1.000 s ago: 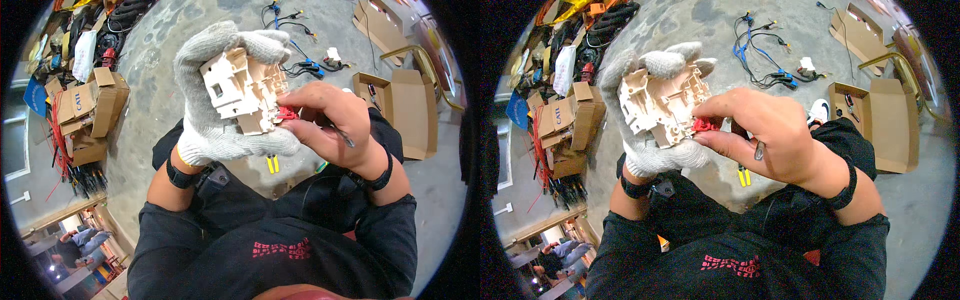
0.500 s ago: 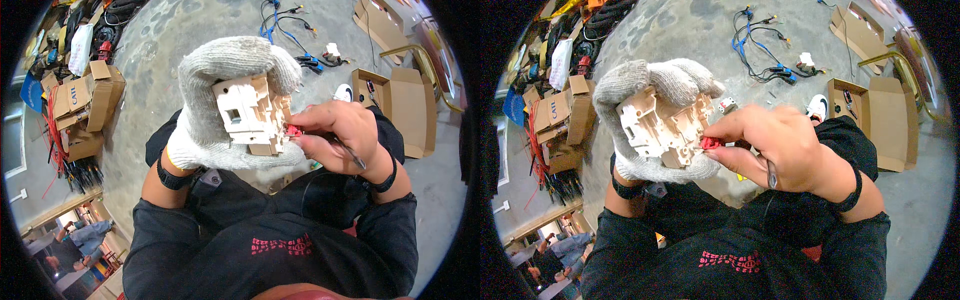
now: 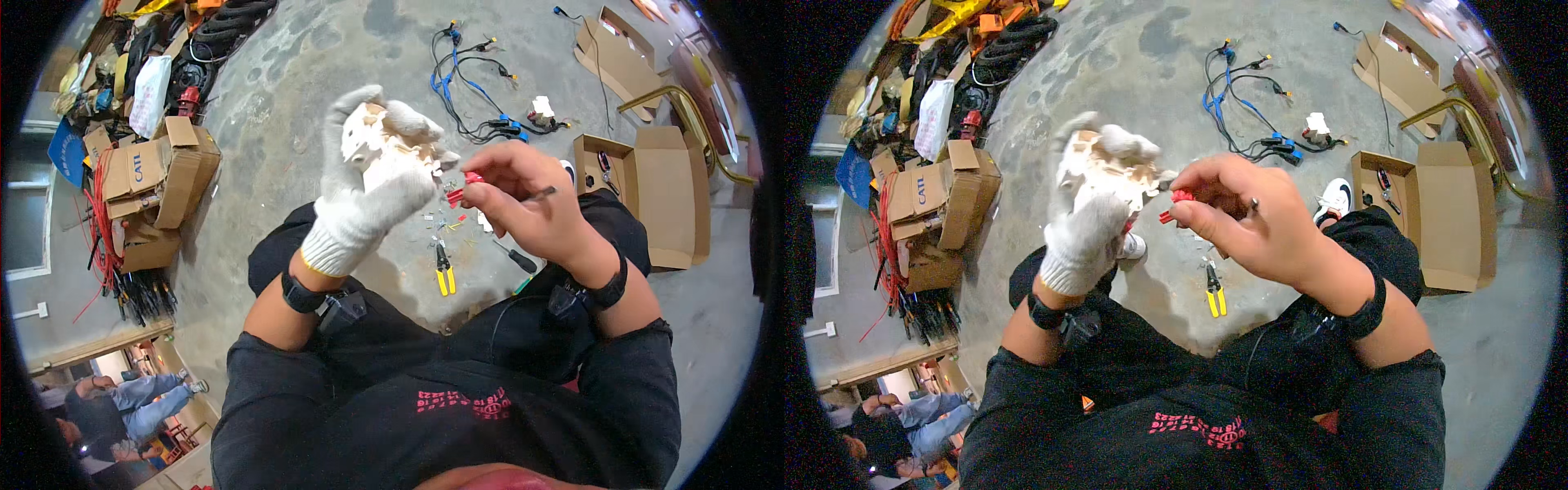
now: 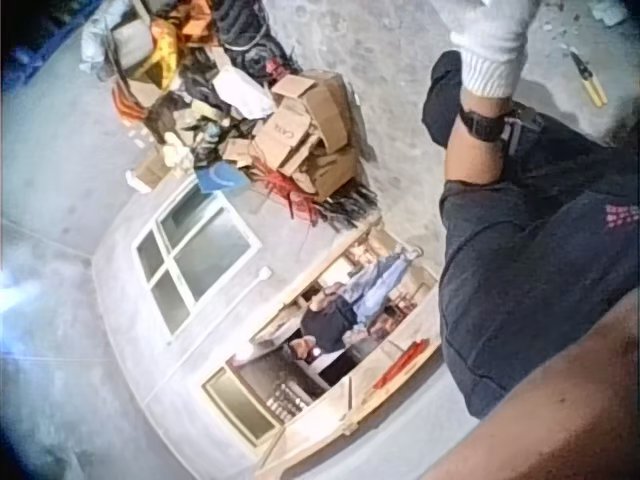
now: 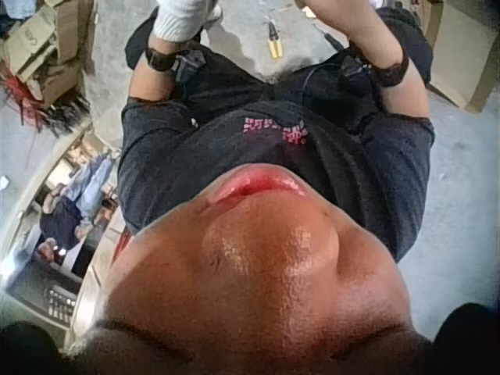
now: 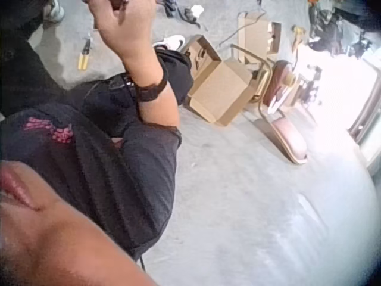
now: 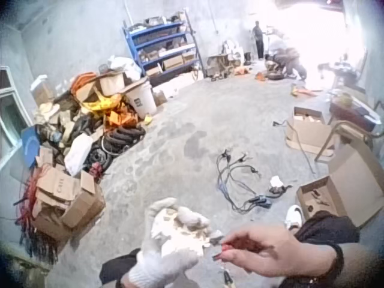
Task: Repairing or inspecting an electrical circuit breaker component using a screwdriver.
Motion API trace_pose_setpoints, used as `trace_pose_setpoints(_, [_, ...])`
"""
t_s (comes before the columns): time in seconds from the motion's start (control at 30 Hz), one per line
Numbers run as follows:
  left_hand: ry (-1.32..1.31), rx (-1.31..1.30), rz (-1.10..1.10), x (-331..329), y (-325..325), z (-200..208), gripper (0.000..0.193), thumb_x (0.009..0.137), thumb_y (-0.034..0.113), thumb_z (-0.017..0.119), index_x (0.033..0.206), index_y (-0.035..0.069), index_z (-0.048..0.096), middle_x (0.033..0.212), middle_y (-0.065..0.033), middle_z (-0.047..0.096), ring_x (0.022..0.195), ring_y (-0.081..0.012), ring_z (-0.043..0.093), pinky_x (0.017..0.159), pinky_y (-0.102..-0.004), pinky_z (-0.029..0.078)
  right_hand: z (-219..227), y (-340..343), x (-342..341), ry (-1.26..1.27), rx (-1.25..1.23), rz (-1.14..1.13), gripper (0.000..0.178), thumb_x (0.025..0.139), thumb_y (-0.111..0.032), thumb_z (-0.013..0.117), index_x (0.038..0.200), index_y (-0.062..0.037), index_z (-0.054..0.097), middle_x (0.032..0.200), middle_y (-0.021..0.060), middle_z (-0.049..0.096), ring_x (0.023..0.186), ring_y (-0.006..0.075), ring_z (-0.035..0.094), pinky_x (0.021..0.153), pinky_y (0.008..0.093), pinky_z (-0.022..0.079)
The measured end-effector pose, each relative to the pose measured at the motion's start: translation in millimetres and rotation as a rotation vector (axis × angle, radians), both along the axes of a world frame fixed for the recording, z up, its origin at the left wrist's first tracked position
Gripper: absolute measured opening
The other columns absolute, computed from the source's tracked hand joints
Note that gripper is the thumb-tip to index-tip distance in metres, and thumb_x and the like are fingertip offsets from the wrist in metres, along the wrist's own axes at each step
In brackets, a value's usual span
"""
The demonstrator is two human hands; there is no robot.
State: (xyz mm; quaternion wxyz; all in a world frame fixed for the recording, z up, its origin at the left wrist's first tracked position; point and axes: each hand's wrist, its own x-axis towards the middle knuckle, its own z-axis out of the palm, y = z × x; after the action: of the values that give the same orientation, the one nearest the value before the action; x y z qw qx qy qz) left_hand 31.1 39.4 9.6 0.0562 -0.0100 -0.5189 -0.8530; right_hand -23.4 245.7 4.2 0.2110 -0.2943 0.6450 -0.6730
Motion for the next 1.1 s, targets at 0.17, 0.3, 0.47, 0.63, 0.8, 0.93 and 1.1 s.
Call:
trace_pose_setpoints(0.17, [-0.146,0.283,0.012,-9.0,5.2,-8.5,0.046,0.09,0.02,0.069,0.126,0.014,0.042,0.11,-0.0054,0.058,0.102,-0.0176,0.059,0.09,-0.0414,0.052,8.6,-5.2,-1.8,-0.198,-0.023,0.063,0.025,0.095,-0.016,0.063,0.113,0.001,0.058,0.085,0.0076,0.068,0.054,0.0051,0.052,0.048,0.0202,0.042])
trace_pose_setpoints(0.3, [-0.165,0.234,-0.032,-13.0,9.0,-17.6,0.056,0.086,0.056,0.065,0.12,0.013,0.053,0.11,-0.0063,0.06,0.102,-0.0221,0.062,0.09,-0.0415,0.053,4.6,-5.3,-5.0,-0.247,0.002,-0.008,0.028,0.097,-0.018,0.06,0.116,0.0024,0.057,0.088,0.0085,0.069,0.051,0.0048,0.05,0.047,0.0196,0.041])
trace_pose_setpoints(0.47, [-0.271,0.292,-0.104,-9.8,6.9,-12.8,0.061,0.084,0.063,0.064,0.119,0.014,0.053,0.113,-0.0066,0.061,0.103,-0.0216,0.062,0.091,-0.042,0.054,-0.9,-9.2,-4.6,-0.243,0.017,-0.068,0.029,0.097,-0.018,0.061,0.117,0.0025,0.058,0.089,0.007,0.069,0.054,0.0046,0.051,0.049,0.0199,0.041])
trace_pose_setpoints(0.63, [-0.332,0.286,-0.15,-11.5,-1.6,-19.5,0.062,0.082,0.066,0.063,0.116,0.014,0.056,0.109,-0.0073,0.063,0.098,-0.0223,0.065,0.088,-0.0413,0.055,-7.8,-9.3,-5.0,-0.236,-0.013,-0.066,0.03,0.097,-0.016,0.061,0.12,0.0023,0.056,0.094,0.0098,0.069,0.056,0.0055,0.052,0.051,0.0202,0.042])
trace_pose_setpoints(0.8, [-0.311,0.295,-0.113,-13.4,-4.3,-18.1,0.059,0.083,0.066,0.062,0.11,0.013,0.058,0.103,-0.0072,0.066,0.095,-0.0235,0.066,0.079,-0.0413,0.057,-3.7,-13.5,-7.3,-0.283,0.004,-0.011,0.036,0.098,-0.019,0.06,0.126,0.0017,0.051,0.096,0.0133,0.069,0.055,0.0068,0.053,0.051,0.0204,0.043])
trace_pose_setpoints(0.93, [-0.288,0.312,-0.088,-13.4,-4.0,-15.5,0.059,0.084,0.065,0.062,0.109,0.012,0.058,0.103,-0.008,0.066,0.093,-0.0242,0.066,0.078,-0.0423,0.057,-5.0,-14.9,-5.6,-0.305,-0.024,-0.028,0.037,0.098,-0.021,0.059,0.126,0.0016,0.051,0.095,0.0137,0.069,0.054,0.0076,0.052,0.051,0.0204,0.042])
trace_pose_setpoints(1.1, [-0.308,0.366,-0.039,-16.8,-7.1,-18.4,0.056,0.085,0.063,0.061,0.106,0.011,0.059,0.101,-0.0097,0.067,0.09,-0.026,0.068,0.077,-0.0443,0.058,-13.1,-18.7,-13.0,-0.345,-0.073,0.046,0.037,0.1,-0.028,0.057,0.122,0.0012,0.055,0.089,0.0121,0.068,0.052,0.0081,0.051,0.049,0.0199,0.041])
